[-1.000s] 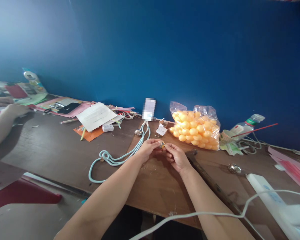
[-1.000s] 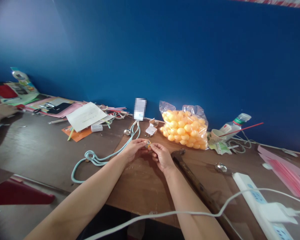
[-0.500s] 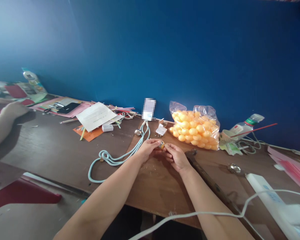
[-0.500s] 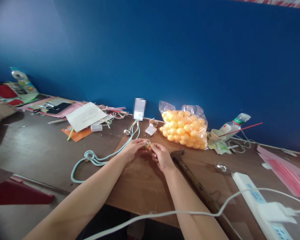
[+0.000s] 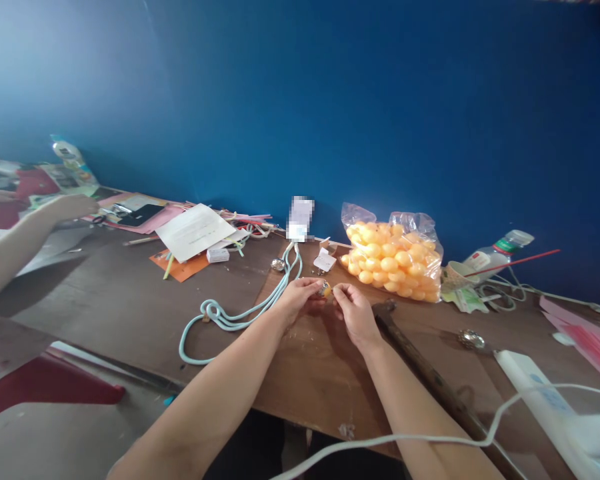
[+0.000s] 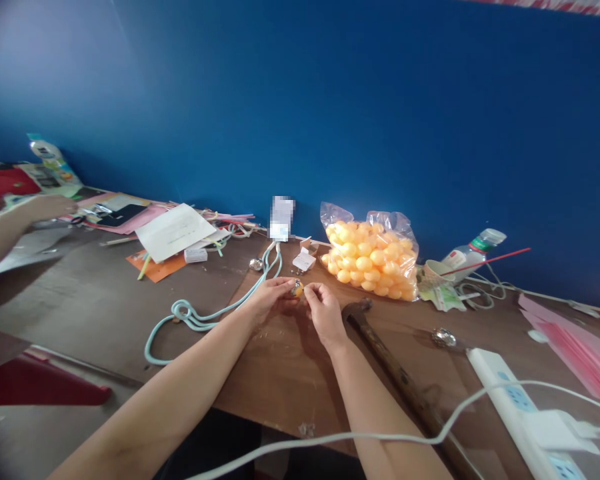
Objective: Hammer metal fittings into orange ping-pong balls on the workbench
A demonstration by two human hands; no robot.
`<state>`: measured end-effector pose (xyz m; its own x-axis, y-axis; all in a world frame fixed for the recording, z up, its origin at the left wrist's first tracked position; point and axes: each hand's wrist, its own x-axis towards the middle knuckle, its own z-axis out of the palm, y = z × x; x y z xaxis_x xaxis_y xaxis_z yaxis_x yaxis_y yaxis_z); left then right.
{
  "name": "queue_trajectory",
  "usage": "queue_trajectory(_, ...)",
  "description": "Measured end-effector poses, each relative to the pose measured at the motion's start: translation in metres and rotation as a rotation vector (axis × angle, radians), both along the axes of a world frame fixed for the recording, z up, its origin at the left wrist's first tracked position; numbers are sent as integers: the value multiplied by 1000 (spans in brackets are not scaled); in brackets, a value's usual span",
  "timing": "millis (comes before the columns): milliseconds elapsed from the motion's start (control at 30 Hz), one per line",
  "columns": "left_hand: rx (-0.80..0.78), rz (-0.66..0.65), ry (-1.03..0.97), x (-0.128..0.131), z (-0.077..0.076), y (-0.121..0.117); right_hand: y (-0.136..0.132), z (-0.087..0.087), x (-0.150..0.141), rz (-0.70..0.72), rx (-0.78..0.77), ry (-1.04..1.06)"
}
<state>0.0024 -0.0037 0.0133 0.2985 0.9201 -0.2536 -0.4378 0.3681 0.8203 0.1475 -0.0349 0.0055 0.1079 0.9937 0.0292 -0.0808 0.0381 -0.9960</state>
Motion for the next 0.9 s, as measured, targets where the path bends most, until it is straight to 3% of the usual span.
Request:
queue_trajectory(167, 20, -21, -72, -1, -5, 3, -1, 2, -2, 69, 25, 107)
queue_trajectory(400, 36, -27, -68, 0, -9, 5, -5, 5, -5, 104, -6, 92)
queue_trajectory(900, -22, -23, -32, 0, 1, 1, -1, 8, 1, 111, -141, 277)
